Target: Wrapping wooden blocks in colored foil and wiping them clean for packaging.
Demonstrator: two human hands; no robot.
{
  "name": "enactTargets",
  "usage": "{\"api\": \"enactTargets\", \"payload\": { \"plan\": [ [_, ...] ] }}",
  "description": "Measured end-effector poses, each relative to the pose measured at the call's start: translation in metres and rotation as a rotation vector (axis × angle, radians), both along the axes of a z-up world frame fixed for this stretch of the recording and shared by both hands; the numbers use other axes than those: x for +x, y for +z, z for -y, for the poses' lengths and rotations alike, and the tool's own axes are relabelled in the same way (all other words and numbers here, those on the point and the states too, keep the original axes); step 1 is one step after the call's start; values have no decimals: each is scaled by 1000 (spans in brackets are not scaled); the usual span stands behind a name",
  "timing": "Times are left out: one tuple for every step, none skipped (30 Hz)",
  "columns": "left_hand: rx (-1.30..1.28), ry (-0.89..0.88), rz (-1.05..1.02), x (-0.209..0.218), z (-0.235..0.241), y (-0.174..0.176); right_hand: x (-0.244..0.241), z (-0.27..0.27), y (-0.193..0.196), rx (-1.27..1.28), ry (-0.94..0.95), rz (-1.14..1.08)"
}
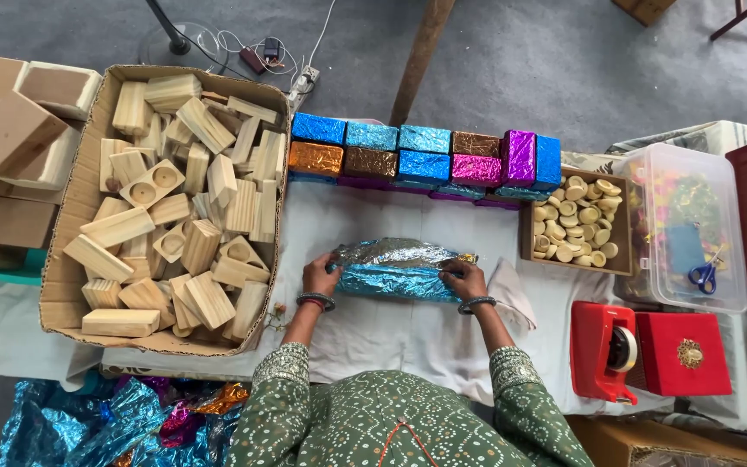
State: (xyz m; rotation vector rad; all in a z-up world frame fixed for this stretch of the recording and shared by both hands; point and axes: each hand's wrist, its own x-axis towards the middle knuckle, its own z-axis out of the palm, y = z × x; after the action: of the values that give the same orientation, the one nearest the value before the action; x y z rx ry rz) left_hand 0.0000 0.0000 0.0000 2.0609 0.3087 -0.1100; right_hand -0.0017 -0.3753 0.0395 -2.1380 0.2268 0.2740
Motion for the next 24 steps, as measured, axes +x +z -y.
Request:
{"api": "enactTargets", "payload": {
  "plan": [
    [0,1,-3,-3,3,17,-1,2,-4,0,1,-3],
    [146,45,141,-7,6,35,-2,4,-8,-3,5,15],
    [292,90,286,-9,9,53,-1,5,-11,-5,9,33],
    [291,92,284,-13,15,77,-2,8,-16,-6,12,32],
    [330,50,389,-18,21,102,-3,10,-22,-12,12,59],
    [368,7,494,-23,27,127,-5,13,-27,-18,12,87],
    [369,8,491,-29,37,114,-6,12,-26,-17,15,84],
    [369,-158,539,-35,47,102,-8,11,-25,-26,-11,43],
    [366,-325,587,-41,57,90,-8,11,-23,-37,-36,5],
    [366,-322,586,-44,67,86,-7,11,-25,-37,-33,4],
    [416,-457,558,-47,77,82,-8,12,-27,-29,-18,36],
    [464,-591,528,-50,88,78,-8,13,-28,-21,-3,68],
    [461,-594,529,-49,95,77,-9,10,-22,-24,-6,67],
    [527,-703,429,-49,103,76,-9,7,-16,-45,-8,82],
    [593,-811,328,-48,110,75,-9,3,-9,-64,-12,98],
    [591,-815,330,-47,112,69,-11,-4,4,-66,-17,98],
    [669,-847,275,-47,114,63,-13,-11,16,-142,-32,125],
    [748,-877,219,-47,116,57,-15,-19,29,-217,-46,152],
    [749,-879,220,-46,116,56,-19,-28,43,-217,-48,152],
    [793,-874,236,-45,116,55,-23,-39,58,-418,-48,386],
    [836,-867,247,-46,116,53,-28,-49,72,-617,-40,619],
    [835,-866,243,-47,115,55,-36,-54,60,-615,-37,617],
    [847,-866,251,-48,115,56,-44,-59,48,-453,5,581],
    [859,-865,260,-49,114,58,-53,-63,37,-291,47,544]
  ]
}}
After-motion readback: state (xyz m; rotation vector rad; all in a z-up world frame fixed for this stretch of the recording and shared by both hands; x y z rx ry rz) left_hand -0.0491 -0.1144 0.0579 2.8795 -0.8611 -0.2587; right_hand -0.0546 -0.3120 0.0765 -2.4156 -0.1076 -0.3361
